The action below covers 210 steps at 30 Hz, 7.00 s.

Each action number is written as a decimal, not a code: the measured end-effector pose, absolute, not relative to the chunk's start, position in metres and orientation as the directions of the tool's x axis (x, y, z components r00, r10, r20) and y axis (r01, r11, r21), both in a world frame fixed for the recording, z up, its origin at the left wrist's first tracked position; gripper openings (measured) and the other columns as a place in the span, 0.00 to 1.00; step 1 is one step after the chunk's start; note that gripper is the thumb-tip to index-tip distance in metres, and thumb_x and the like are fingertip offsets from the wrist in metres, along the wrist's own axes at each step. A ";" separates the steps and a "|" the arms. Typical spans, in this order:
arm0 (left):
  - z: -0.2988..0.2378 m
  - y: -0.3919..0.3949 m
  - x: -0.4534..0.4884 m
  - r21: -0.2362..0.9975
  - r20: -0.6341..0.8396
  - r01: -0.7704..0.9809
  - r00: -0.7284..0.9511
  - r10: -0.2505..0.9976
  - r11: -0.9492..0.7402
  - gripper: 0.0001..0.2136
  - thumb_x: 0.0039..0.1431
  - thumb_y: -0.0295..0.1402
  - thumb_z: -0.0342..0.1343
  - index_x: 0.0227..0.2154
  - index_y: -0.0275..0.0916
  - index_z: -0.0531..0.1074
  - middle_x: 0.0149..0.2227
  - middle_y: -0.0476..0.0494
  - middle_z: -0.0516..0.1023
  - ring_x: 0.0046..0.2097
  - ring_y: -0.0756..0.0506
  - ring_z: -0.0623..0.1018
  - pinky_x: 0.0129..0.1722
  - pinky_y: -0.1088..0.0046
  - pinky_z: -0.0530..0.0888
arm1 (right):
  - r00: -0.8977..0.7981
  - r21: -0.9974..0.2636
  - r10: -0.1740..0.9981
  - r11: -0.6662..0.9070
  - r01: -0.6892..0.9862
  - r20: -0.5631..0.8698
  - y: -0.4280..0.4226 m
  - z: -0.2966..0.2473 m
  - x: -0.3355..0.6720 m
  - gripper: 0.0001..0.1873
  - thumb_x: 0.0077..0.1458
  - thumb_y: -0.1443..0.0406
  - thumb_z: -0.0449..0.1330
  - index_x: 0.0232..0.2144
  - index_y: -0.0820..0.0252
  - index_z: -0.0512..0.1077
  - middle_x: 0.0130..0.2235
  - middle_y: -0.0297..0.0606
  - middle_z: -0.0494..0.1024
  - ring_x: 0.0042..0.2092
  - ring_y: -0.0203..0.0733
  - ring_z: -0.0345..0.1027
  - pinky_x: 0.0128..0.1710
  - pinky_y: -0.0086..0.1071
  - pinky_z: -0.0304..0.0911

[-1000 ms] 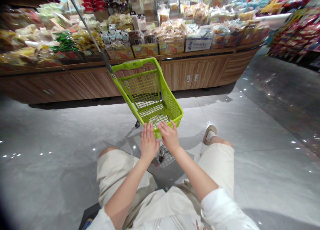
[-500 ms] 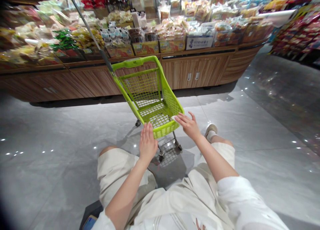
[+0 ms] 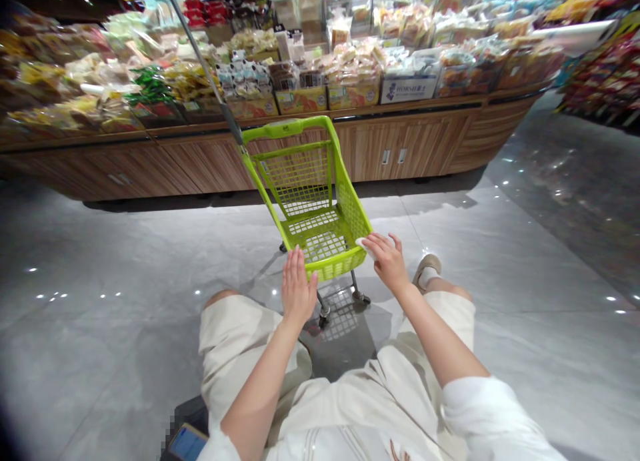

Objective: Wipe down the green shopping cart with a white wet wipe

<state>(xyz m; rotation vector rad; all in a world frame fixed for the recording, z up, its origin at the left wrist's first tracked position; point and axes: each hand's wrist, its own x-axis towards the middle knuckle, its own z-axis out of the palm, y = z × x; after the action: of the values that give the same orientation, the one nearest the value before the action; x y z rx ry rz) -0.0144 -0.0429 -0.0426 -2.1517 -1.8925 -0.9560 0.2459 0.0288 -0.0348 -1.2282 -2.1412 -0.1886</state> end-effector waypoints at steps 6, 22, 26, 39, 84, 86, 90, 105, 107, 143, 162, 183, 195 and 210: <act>-0.047 -0.035 -0.032 0.407 0.551 0.902 -0.118 0.826 -0.144 0.30 0.71 0.38 0.39 0.71 0.36 0.37 0.72 0.32 0.49 0.72 0.41 0.48 0.69 0.53 0.55 | -0.317 -0.251 0.714 0.568 0.784 0.625 -0.014 -0.034 0.222 0.41 0.40 0.78 0.50 0.58 0.54 0.67 0.56 0.39 0.76 0.61 0.45 0.64 0.63 0.46 0.49; -0.027 0.028 -0.089 0.360 0.456 0.910 0.023 0.890 -0.208 0.22 0.70 0.33 0.37 0.62 0.29 0.62 0.66 0.30 0.63 0.68 0.41 0.61 0.67 0.56 0.61 | -0.501 -0.119 0.628 0.685 0.719 0.595 -0.017 -0.021 0.081 0.26 0.59 0.76 0.51 0.58 0.57 0.67 0.54 0.42 0.78 0.59 0.46 0.66 0.66 0.48 0.43; -0.026 0.013 -0.073 0.358 0.431 0.910 0.036 0.901 -0.208 0.24 0.71 0.36 0.34 0.62 0.32 0.63 0.65 0.34 0.67 0.67 0.41 0.63 0.67 0.54 0.60 | -0.603 -0.036 0.517 0.776 0.629 0.607 0.002 -0.020 0.099 0.24 0.62 0.73 0.52 0.59 0.55 0.67 0.56 0.41 0.77 0.62 0.44 0.63 0.68 0.49 0.39; -0.024 0.014 -0.051 0.326 0.473 0.914 0.063 0.879 -0.241 0.23 0.71 0.39 0.39 0.62 0.30 0.61 0.64 0.31 0.66 0.68 0.38 0.62 0.66 0.52 0.61 | -0.331 -0.010 0.697 0.436 0.900 0.636 0.083 0.007 0.277 0.37 0.48 0.79 0.51 0.60 0.52 0.65 0.62 0.38 0.71 0.64 0.45 0.62 0.67 0.52 0.35; -0.021 -0.033 0.022 0.213 0.371 0.930 0.205 0.906 -0.298 0.34 0.57 0.26 0.52 0.66 0.23 0.49 0.69 0.24 0.55 0.71 0.37 0.53 0.69 0.54 0.56 | -0.220 -0.115 0.758 0.362 0.925 0.614 0.041 0.001 0.274 0.36 0.49 0.78 0.50 0.59 0.49 0.66 0.60 0.37 0.73 0.64 0.47 0.61 0.66 0.56 0.32; -0.021 -0.033 0.024 0.217 0.368 0.933 0.194 0.909 -0.287 0.34 0.57 0.26 0.52 0.66 0.22 0.49 0.69 0.23 0.54 0.71 0.37 0.52 0.69 0.54 0.56 | -0.118 -0.172 0.762 0.289 0.942 0.637 0.044 0.001 0.273 0.35 0.49 0.78 0.50 0.58 0.51 0.68 0.60 0.38 0.73 0.64 0.47 0.62 0.66 0.57 0.33; -0.021 -0.034 0.027 0.227 0.370 0.936 0.174 0.913 -0.270 0.35 0.57 0.25 0.52 0.66 0.19 0.50 0.69 0.22 0.54 0.71 0.36 0.52 0.69 0.54 0.56 | -0.155 -0.212 0.756 0.363 0.907 0.635 0.015 -0.009 0.212 0.35 0.49 0.78 0.50 0.58 0.52 0.67 0.59 0.40 0.74 0.64 0.46 0.62 0.67 0.56 0.30; -0.024 -0.034 0.021 0.245 0.386 0.917 0.206 0.899 -0.316 0.37 0.56 0.25 0.52 0.67 0.24 0.46 0.70 0.24 0.52 0.72 0.37 0.50 0.69 0.52 0.57 | -0.173 -0.098 0.750 0.303 0.948 0.639 0.044 -0.002 0.286 0.40 0.49 0.78 0.50 0.63 0.47 0.62 0.62 0.37 0.71 0.63 0.46 0.63 0.67 0.56 0.33; -0.024 -0.035 0.023 0.243 0.389 0.920 0.199 0.899 -0.309 0.36 0.57 0.25 0.52 0.67 0.23 0.46 0.70 0.23 0.52 0.72 0.37 0.50 0.69 0.53 0.56 | -0.146 -0.112 0.756 0.279 0.954 0.638 0.040 -0.002 0.278 0.40 0.49 0.77 0.49 0.63 0.48 0.62 0.62 0.38 0.70 0.64 0.47 0.62 0.67 0.57 0.33; -0.024 -0.037 0.021 0.226 0.386 0.921 0.214 0.898 -0.316 0.37 0.56 0.25 0.52 0.67 0.24 0.46 0.70 0.24 0.53 0.72 0.37 0.51 0.69 0.53 0.57 | -0.351 -0.051 0.708 0.478 0.877 0.613 0.023 -0.009 0.249 0.37 0.51 0.78 0.50 0.61 0.50 0.64 0.62 0.38 0.71 0.62 0.42 0.64 0.69 0.51 0.29; -0.026 -0.036 0.022 0.214 0.393 0.927 0.207 0.896 -0.308 0.38 0.55 0.26 0.53 0.67 0.25 0.45 0.70 0.25 0.53 0.71 0.37 0.52 0.69 0.53 0.57 | -0.386 -0.023 0.667 0.517 0.855 0.637 0.003 -0.014 0.235 0.38 0.53 0.79 0.49 0.64 0.49 0.61 0.62 0.38 0.70 0.61 0.41 0.66 0.69 0.51 0.24; -0.030 -0.036 0.025 0.187 0.385 0.939 0.200 0.901 -0.289 0.33 0.58 0.26 0.49 0.66 0.21 0.50 0.69 0.23 0.55 0.71 0.36 0.52 0.69 0.53 0.56 | -0.480 -0.033 0.737 0.560 0.828 0.475 -0.026 -0.003 0.159 0.29 0.59 0.74 0.51 0.62 0.57 0.64 0.65 0.44 0.65 0.59 0.47 0.65 0.55 0.43 0.48; -0.026 -0.038 0.021 0.215 0.400 0.920 0.222 0.889 -0.327 0.38 0.55 0.25 0.53 0.67 0.25 0.45 0.69 0.25 0.55 0.71 0.37 0.52 0.69 0.54 0.57 | -0.344 -0.013 0.736 0.432 0.902 0.583 0.031 0.002 0.270 0.41 0.50 0.78 0.49 0.65 0.49 0.59 0.64 0.39 0.67 0.63 0.47 0.63 0.66 0.54 0.31; -0.028 -0.038 0.023 0.206 0.395 0.930 0.205 0.895 -0.304 0.36 0.56 0.24 0.50 0.67 0.24 0.47 0.69 0.24 0.55 0.72 0.37 0.52 0.69 0.53 0.57 | -0.553 -0.012 0.636 0.662 0.750 0.539 -0.016 -0.013 0.178 0.33 0.57 0.77 0.49 0.63 0.52 0.62 0.62 0.41 0.70 0.64 0.41 0.61 0.69 0.49 0.24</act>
<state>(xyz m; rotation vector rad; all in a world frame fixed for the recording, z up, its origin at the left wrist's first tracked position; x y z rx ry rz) 0.0231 -0.0384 -0.0282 -2.3777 -1.8051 -0.6920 0.1783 -0.0158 -0.0130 -1.0740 -2.3704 -0.2988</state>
